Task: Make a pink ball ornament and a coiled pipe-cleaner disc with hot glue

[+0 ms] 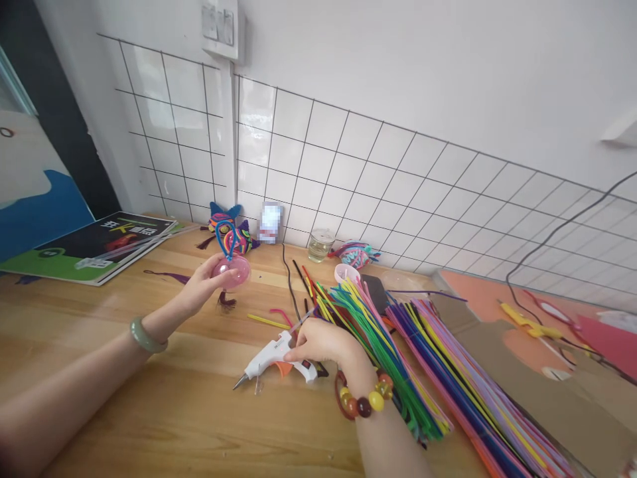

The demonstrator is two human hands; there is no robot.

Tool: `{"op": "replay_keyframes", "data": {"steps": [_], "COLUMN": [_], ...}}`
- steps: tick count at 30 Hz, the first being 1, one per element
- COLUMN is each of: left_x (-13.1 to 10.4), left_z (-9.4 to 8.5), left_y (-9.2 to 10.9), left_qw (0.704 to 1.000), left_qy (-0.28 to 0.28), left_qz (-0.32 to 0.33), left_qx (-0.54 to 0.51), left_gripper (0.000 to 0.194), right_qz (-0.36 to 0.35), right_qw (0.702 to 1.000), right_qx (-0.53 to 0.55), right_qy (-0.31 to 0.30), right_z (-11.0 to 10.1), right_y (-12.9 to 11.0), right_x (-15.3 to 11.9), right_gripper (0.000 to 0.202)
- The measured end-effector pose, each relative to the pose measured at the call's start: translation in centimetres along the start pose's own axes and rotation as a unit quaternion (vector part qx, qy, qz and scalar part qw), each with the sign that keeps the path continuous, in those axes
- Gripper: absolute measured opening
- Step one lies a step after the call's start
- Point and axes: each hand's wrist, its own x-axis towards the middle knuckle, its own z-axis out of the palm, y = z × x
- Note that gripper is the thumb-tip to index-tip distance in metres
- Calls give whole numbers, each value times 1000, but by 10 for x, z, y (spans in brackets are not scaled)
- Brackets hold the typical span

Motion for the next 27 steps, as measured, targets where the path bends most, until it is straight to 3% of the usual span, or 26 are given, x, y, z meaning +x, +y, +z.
{"op": "replay_keyframes", "data": {"steps": [3,9,15,20,22,27], "left_x": [0,-3,-4,-6,-5,-4], "left_z": [3,9,7,8,8,5], "left_y": [-11,-23,-26,-27,-28,-30], "left_qw": [1000,999,996,990,990,988], "left_qy": [-17,-52,-80,-136,-140,-147], "left_qz": [-4,-4,-9,-19,-25,-28], "left_qx": [1,6,26,10,11,24], "left_gripper": [48,52,55,58,59,56], "right_qz": [0,-44,-65,-44,-40,-68], "right_qw": [998,997,997,986,983,985], "right_qx": [-48,-60,3,61,69,124], "right_qy": [-30,-11,39,150,167,102], "right_z": [9,15,8,1,0,2], "right_y": [-3,-8,-5,11,17,20], "right_x": [8,15,12,16,18,22], "right_gripper": [36,33,31,34,32,33]}}
